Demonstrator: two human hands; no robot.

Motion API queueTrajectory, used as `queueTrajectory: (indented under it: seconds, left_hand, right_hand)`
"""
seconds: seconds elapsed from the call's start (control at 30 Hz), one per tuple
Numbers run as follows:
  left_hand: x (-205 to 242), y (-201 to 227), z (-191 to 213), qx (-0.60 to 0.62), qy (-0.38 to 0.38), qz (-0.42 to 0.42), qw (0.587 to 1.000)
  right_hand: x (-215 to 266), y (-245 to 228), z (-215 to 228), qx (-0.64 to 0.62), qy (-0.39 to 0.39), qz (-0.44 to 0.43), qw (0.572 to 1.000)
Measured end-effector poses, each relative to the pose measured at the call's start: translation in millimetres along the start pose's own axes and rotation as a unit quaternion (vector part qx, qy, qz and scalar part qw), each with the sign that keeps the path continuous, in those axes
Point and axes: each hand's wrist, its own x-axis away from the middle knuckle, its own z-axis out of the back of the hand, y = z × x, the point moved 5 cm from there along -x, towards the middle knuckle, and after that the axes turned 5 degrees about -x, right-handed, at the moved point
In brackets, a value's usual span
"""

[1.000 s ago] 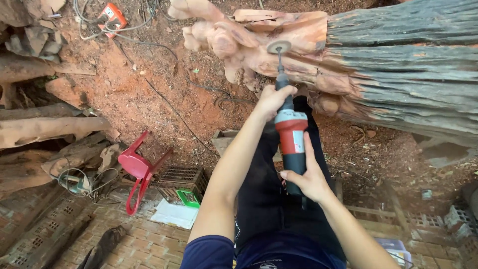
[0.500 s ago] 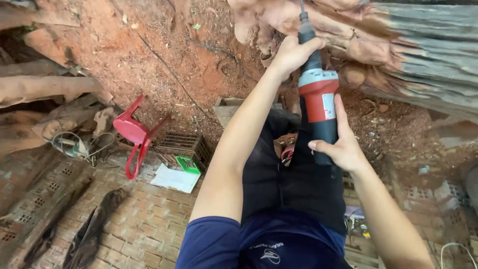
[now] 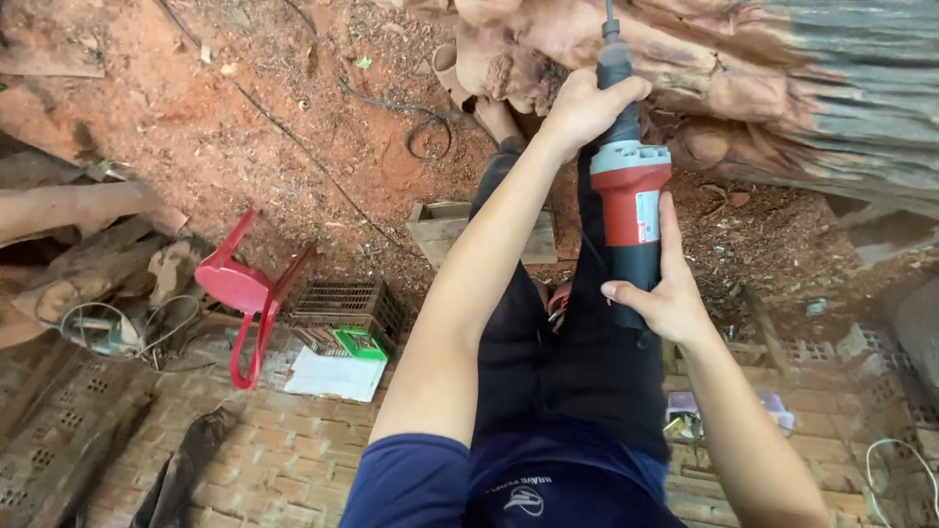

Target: Using a power angle grinder with a sanding attachment to smooth and refine the details of a large wood sculpture.

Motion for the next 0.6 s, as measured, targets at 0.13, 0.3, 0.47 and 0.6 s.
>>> queueTrajectory:
  seconds: [0.13,0.3,0.47,0.6]
  left_hand:
    - [-4.5,-13.1,-7.1,-0.017,0.031,-0.040,0.999]
    - [11.5,-14.7,-3.7,-0.103,-0.001,0.014,0.995]
    - [-5.1,-27.4,16.9,-0.093,0.029,0.007,0.995]
    - [-29.2,-40.0,15.9,-0.071,0.066,-0.005,0.995]
  right_hand:
    - [13.3,-12.8,-21.0,0.011,0.046,-0.018,0.999]
    - [22.4,-27.3,-44.6,0.011,0.121,-0.100,0.988]
    - [15.3,-19.3,-49.7,-0.015,0.113,-0.092,0.989]
    - [-1.6,-10.0,-44.0,-0.034,0.091,-0.079,0.992]
